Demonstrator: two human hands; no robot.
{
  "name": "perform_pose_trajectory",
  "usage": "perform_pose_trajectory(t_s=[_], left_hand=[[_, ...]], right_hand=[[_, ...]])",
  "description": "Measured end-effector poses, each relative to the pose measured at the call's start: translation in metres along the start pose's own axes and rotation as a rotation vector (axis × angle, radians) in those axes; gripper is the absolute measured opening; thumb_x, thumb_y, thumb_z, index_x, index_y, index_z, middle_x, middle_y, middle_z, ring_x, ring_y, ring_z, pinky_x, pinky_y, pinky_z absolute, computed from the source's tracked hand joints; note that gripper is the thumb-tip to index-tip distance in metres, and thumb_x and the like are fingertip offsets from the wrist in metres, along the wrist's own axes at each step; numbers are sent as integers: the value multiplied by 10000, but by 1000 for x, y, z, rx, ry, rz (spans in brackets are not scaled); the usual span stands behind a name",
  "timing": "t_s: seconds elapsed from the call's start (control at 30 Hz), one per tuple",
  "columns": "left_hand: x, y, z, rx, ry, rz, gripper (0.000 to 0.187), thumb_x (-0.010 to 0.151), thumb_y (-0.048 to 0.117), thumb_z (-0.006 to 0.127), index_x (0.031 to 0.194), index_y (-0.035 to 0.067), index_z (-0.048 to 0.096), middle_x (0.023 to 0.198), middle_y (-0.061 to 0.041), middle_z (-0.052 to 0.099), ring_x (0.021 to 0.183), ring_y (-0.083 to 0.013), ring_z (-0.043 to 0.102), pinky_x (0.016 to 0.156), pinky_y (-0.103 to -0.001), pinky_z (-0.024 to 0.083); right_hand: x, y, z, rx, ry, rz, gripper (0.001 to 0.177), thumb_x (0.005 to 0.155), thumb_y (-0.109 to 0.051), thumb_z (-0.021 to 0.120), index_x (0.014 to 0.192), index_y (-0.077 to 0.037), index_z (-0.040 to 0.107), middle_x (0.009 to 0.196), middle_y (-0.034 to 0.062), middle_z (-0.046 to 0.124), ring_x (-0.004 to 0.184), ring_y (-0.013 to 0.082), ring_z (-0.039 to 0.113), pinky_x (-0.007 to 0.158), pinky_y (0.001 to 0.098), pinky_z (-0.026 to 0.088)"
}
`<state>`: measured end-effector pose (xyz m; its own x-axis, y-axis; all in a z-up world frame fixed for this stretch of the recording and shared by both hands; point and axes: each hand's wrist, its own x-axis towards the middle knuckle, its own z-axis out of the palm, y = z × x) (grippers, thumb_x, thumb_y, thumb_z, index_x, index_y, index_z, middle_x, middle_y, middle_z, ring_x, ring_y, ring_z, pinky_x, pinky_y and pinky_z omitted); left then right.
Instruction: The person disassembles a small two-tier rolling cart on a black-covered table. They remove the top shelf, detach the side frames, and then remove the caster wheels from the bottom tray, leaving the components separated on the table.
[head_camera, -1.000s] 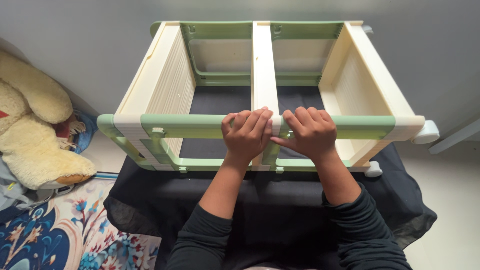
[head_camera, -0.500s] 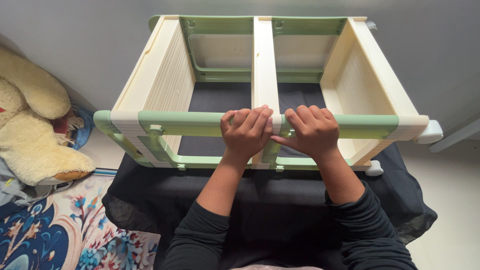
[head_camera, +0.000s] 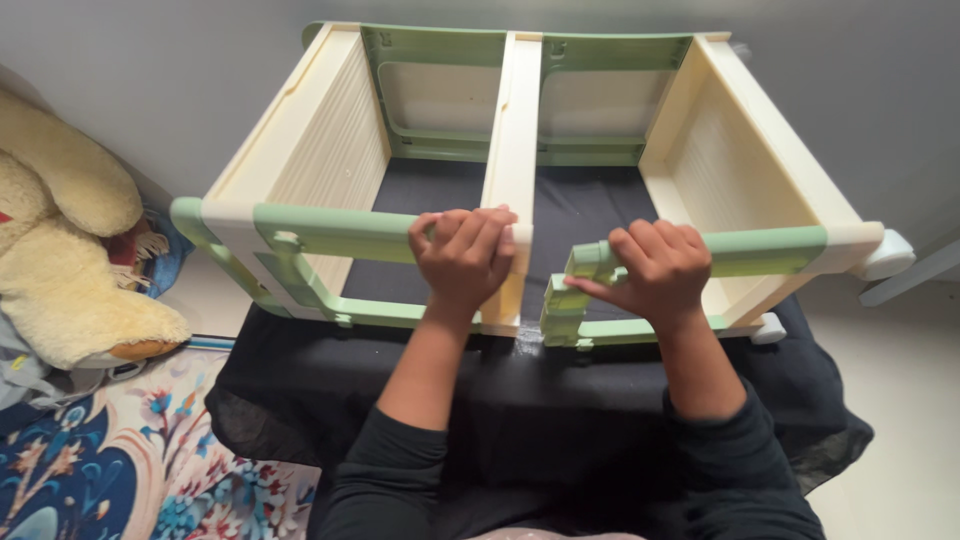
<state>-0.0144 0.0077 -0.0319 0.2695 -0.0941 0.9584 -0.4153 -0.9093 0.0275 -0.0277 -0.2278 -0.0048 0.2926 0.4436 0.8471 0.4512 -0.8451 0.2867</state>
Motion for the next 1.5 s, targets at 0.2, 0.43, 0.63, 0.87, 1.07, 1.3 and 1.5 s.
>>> perform_pose_trajectory(t_s=[0.2, 0.43, 0.63, 0.87, 1.07, 1.3, 1.5], left_hand=[[2, 4, -3, -10, 8, -18, 143, 1000, 254, 598, 989, 222, 737, 1004, 121, 724, 965, -109, 605, 1008, -382, 334], [6, 8, -8, 10, 15, -15, 135, 989, 265, 591, 1009, 238, 723, 1020, 127, 717, 972, -108, 590, 1008, -382, 335], [6, 10, -5, 3, 12, -28, 124, 994, 261, 597, 1019, 244, 717, 1035, 134, 721, 991, -106, 594, 1021, -385, 332], [4, 8, -8, -17, -54, 0, 182, 1038, 325, 584, 1110, 213, 708, 1072, 73, 691, 1077, -147, 567, 1046, -412, 316], [5, 9, -19, -45, -143, 12, 266, 993, 400, 575, 1151, 205, 664, 1139, 64, 672, 1101, -155, 533, 1055, -417, 296], [-3, 18, -44, -72, -133, 25, 278, 993, 409, 603, 1184, 214, 658, 1207, 92, 664, 1133, -154, 533, 1082, -418, 292], [-16, 21, -74, -53, -187, 82, 331, 1043, 441, 632, 1277, 208, 664, 1320, 86, 641, 1186, -161, 527, 1087, -420, 281]], right_hand=[[5, -10, 1, -27, 19, 0, 718, 727, -791, 785, 733, -113, 552, 637, -4, 409, 533, 166, 433, 525, 334, 313], [17, -17, 5, -16, 57, 33, 679, 740, -751, 797, 743, -115, 559, 654, -18, 428, 556, 167, 435, 551, 334, 316], [17, -19, 7, -38, 32, 54, 684, 746, -750, 795, 725, -111, 554, 638, -7, 425, 549, 178, 442, 550, 343, 326], [11, -14, 0, 31, -73, 40, 619, 778, -667, 811, 971, -105, 638, 810, 27, 530, 716, 215, 535, 686, 375, 416], [1, -16, -14, 109, -103, 38, 519, 816, -510, 871, 1098, -124, 669, 895, 5, 576, 812, 210, 564, 771, 381, 429], [-13, -38, -37, 66, -41, 64, 496, 852, -530, 863, 1068, -127, 669, 881, -1, 576, 813, 208, 547, 779, 374, 416], [-28, -55, -56, 53, -52, 82, 456, 896, -510, 865, 1049, -132, 662, 869, -9, 572, 818, 207, 543, 816, 380, 418]])
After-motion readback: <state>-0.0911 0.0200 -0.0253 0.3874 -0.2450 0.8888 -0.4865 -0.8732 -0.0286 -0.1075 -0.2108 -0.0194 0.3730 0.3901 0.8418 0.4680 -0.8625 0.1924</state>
